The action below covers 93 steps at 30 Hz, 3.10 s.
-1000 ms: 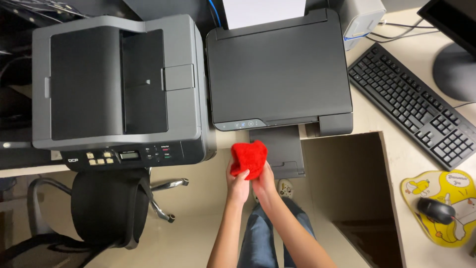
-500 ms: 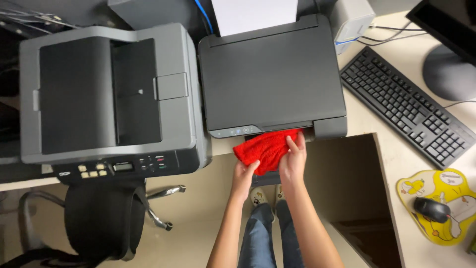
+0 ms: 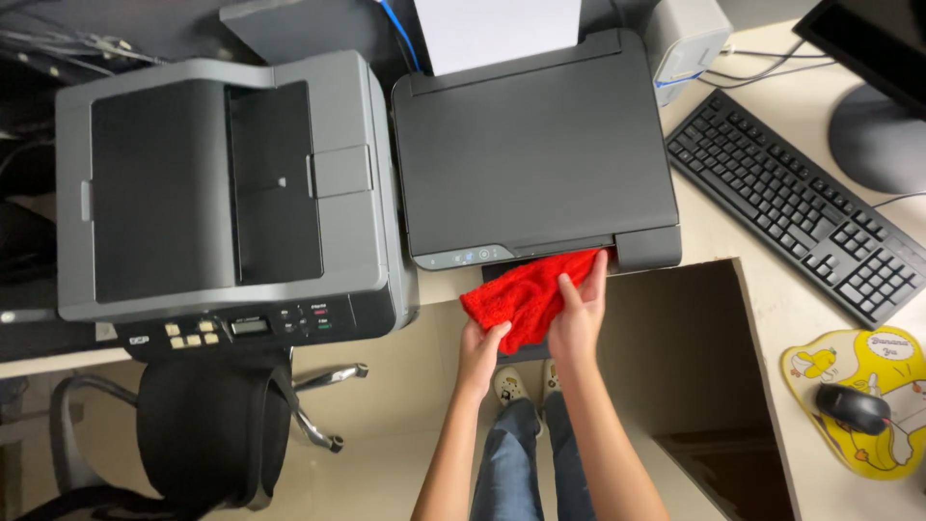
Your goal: The person cleans a printer using a red cloth. They wipe the top surface, open the lid to clean the glass scanner, and then wipe the front output tray area.
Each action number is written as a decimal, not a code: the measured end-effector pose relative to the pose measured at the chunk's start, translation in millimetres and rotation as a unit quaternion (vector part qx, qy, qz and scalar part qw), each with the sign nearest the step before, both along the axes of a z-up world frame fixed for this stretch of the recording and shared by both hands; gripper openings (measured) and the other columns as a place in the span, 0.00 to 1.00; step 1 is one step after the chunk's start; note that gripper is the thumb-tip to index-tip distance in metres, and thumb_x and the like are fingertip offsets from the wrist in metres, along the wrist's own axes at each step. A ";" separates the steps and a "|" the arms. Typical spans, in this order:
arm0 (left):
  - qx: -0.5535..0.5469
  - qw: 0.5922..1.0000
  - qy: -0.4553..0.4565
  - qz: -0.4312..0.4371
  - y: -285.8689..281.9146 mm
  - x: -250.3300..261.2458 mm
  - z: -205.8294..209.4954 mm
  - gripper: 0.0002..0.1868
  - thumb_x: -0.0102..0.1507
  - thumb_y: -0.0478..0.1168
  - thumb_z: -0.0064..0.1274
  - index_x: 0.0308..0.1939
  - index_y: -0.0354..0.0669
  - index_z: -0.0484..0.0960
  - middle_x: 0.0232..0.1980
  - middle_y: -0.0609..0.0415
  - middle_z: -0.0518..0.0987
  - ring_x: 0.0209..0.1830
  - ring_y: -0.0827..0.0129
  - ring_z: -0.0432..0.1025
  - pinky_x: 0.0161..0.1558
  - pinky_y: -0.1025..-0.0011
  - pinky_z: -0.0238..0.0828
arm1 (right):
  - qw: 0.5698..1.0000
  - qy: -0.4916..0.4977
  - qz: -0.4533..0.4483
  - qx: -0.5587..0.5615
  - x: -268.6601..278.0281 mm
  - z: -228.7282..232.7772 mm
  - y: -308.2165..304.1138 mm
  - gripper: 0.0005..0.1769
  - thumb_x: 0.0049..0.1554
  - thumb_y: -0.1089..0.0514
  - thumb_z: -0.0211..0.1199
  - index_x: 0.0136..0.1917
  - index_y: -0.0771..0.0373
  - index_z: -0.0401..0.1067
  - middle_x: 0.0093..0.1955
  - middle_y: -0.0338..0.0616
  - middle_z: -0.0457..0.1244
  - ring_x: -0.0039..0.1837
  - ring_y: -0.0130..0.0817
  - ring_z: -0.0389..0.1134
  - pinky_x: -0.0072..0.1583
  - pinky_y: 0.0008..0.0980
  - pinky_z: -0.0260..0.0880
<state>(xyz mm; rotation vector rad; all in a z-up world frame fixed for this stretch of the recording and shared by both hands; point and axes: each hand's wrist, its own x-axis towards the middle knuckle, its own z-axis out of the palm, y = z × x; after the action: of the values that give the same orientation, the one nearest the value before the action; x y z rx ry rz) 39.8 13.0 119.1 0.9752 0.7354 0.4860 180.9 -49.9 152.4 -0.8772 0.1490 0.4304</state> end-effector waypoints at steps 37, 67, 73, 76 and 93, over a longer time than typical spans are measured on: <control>0.165 0.984 0.024 -0.056 -65.4 125.7 -35.0 0.23 0.68 0.39 0.51 0.67 0.38 0.69 0.59 0.45 0.81 0.60 0.62 0.76 0.61 0.66 0.70 | 0.604 -0.574 0.184 -0.522 26.4 4.4 -131.5 0.28 0.52 0.69 0.59 0.67 0.68 0.69 0.69 0.53 0.62 0.75 0.49 0.59 0.79 0.59 0.48; 0.268 0.813 0.271 -0.441 -36.6 172.7 -151.7 0.17 0.62 0.41 0.47 0.36 0.27 0.84 0.33 0.34 0.82 0.33 0.52 0.80 0.38 0.55 0.74 | 0.794 -0.352 0.214 -0.447 23.6 -34.2 -148.5 0.36 0.53 0.67 0.62 0.74 0.63 0.60 0.76 0.55 0.57 0.73 0.51 0.62 0.71 0.41 0.63; 0.011 0.914 0.172 -0.367 -58.9 109.4 -89.7 0.15 0.61 0.41 0.44 0.45 0.38 0.81 0.39 0.53 0.83 0.37 0.69 0.76 0.43 0.68 0.73 | 0.688 -0.483 0.279 -0.464 28.1 12.3 -136.0 0.53 0.40 0.57 0.77 0.75 0.63 0.57 0.79 0.59 0.48 0.76 0.60 0.49 0.72 0.54 0.53; -0.074 0.941 0.114 -0.309 -42.5 88.5 -92.1 0.14 0.61 0.40 0.47 0.44 0.35 0.81 0.40 0.50 0.82 0.39 0.67 0.75 0.43 0.68 0.73 | 0.698 -0.501 0.317 -0.402 26.1 19.6 -127.3 0.58 0.38 0.55 0.80 0.76 0.63 0.54 0.79 0.63 0.43 0.77 0.63 0.45 0.71 0.55 0.52; 0.470 0.821 0.293 0.137 -7.3 -9.7 -148.3 0.22 0.59 0.34 0.58 0.57 0.37 0.75 0.48 0.41 0.81 0.43 0.52 0.74 0.49 0.56 0.69 | 0.398 -0.697 0.271 -0.532 31.1 -82.7 -63.0 0.34 0.58 0.49 0.60 0.74 0.66 0.64 0.80 0.54 0.52 0.81 0.48 0.50 0.77 0.48 0.52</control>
<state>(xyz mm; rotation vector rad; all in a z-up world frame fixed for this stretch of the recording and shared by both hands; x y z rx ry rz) 30.1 5.7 -29.2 2.0201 1.2413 0.8518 211.9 -112.9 69.7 -2.3340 -1.7226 -0.0301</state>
